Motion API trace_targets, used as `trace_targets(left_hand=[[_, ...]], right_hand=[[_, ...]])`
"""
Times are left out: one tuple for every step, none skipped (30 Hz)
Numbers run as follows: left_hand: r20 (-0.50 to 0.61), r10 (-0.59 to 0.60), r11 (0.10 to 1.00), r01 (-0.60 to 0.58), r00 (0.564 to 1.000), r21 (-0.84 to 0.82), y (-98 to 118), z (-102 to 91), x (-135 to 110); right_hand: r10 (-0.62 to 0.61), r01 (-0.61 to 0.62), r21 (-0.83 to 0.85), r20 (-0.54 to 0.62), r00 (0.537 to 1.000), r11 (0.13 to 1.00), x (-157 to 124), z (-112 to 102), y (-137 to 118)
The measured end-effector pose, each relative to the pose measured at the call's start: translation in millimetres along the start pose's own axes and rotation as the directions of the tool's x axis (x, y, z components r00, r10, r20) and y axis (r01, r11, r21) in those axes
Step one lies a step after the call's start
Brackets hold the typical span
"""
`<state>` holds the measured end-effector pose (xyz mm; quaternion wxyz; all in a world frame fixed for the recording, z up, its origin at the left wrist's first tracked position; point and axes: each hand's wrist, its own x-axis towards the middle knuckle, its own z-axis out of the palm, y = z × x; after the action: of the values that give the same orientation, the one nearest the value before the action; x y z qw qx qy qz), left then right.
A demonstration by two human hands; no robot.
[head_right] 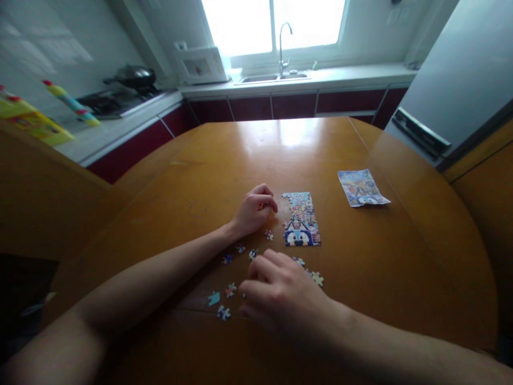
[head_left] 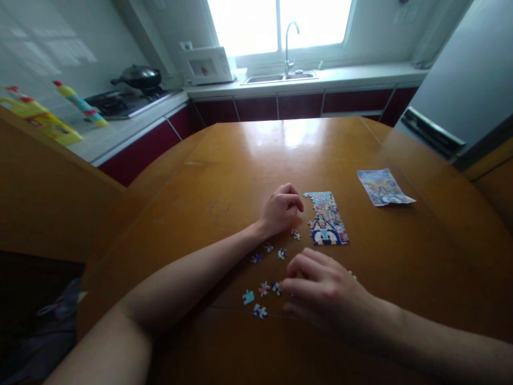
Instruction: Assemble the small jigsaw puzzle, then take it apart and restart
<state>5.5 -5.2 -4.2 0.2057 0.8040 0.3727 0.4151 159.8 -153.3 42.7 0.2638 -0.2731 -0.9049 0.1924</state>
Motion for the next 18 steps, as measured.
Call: trace_targets(left_hand=[[0.001,-0.002,1.0,0.002,1.0,-0.001,0,0.0,0],[0.003,-0.003,1.0,0.003,1.0,-0.001,0,0.0,0],[0.005,-0.003,1.0,0.003,1.0,-0.001,-1,0.0,0],[0.008,-0.002,1.0,0.002,1.0,0.0,-1,0.0,0],[0.011,-0.001,1.0,0.001,1.0,0.001,-1,0.1,-1],[0.01,0.0,1.0,0.0,1.0,0.002,-1,0.1,-1],[0.007,0.002,1.0,-0.002,1.0,0.003,-1,0.1,0],[0.002,0.006,1.0,-0.006,1.0,0.004,-1,0.0,0],[-0.004,0.011,1.0,-0.011,1.0,0.005,0,0.0,0],[-0.008,0.014,1.0,-0.014,1.0,0.007,0,-0.1,0],[-0.012,0.017,1.0,-0.017,1.0,0.008,0,-0.2,0],[-0.013,0.019,1.0,-0.019,1.0,0.008,1,-0.3,0],[-0.015,0.021,1.0,-0.021,1.0,0.007,1,-0.4,0],[-0.016,0.023,1.0,-0.023,1.0,0.007,1,-0.5,0],[-0.017,0.024,1.0,-0.024,1.0,0.009,2,-0.6,0],[-0.017,0.024,1.0,-0.024,1.0,0.012,2,-0.8,0],[-0.016,0.022,1.0,-0.022,1.0,0.016,2,-0.9,0],[-0.015,0.018,1.0,-0.018,1.0,0.019,2,-1.0,0]], right_hand=[[-0.054,0.055,-0.023,0.057,0.997,0.998,-1,5,-6],[-0.096,0.101,-0.047,0.103,0.99,0.994,-2,10,-11],[-0.131,0.142,-0.072,0.146,0.981,0.987,-3,14,-14],[-0.157,0.176,-0.091,0.185,0.97,0.98,-3,17,-15],[-0.173,0.2,-0.107,0.221,0.96,0.974,-4,19,-16],[-0.182,0.217,-0.118,0.252,0.95,0.969,-4,21,-15],[-0.188,0.229,-0.123,0.281,0.941,0.966,-4,22,-15],[-0.19,0.236,-0.122,0.304,0.933,0.964,-4,22,-14],[-0.19,0.238,-0.12,0.32,0.928,0.964,-4,22,-14],[-0.189,0.237,-0.116,0.328,0.926,0.964,-4,21,-13],[-0.187,0.236,-0.11,0.334,0.924,0.966,-4,21,-12],[-0.186,0.233,-0.106,0.337,0.923,0.967,-4,20,-12],[-0.183,0.23,-0.105,0.336,0.924,0.968,-4,19,-11],[-0.179,0.227,-0.109,0.332,0.926,0.968,-3,19,-11],[-0.175,0.223,-0.116,0.326,0.929,0.968,-3,18,-10],[-0.168,0.218,-0.126,0.32,0.932,0.968,-3,18,-9],[-0.164,0.214,-0.136,0.312,0.936,0.967,-4,19,-8],[-0.163,0.214,-0.144,0.305,0.938,0.966,-4,19,-8]])
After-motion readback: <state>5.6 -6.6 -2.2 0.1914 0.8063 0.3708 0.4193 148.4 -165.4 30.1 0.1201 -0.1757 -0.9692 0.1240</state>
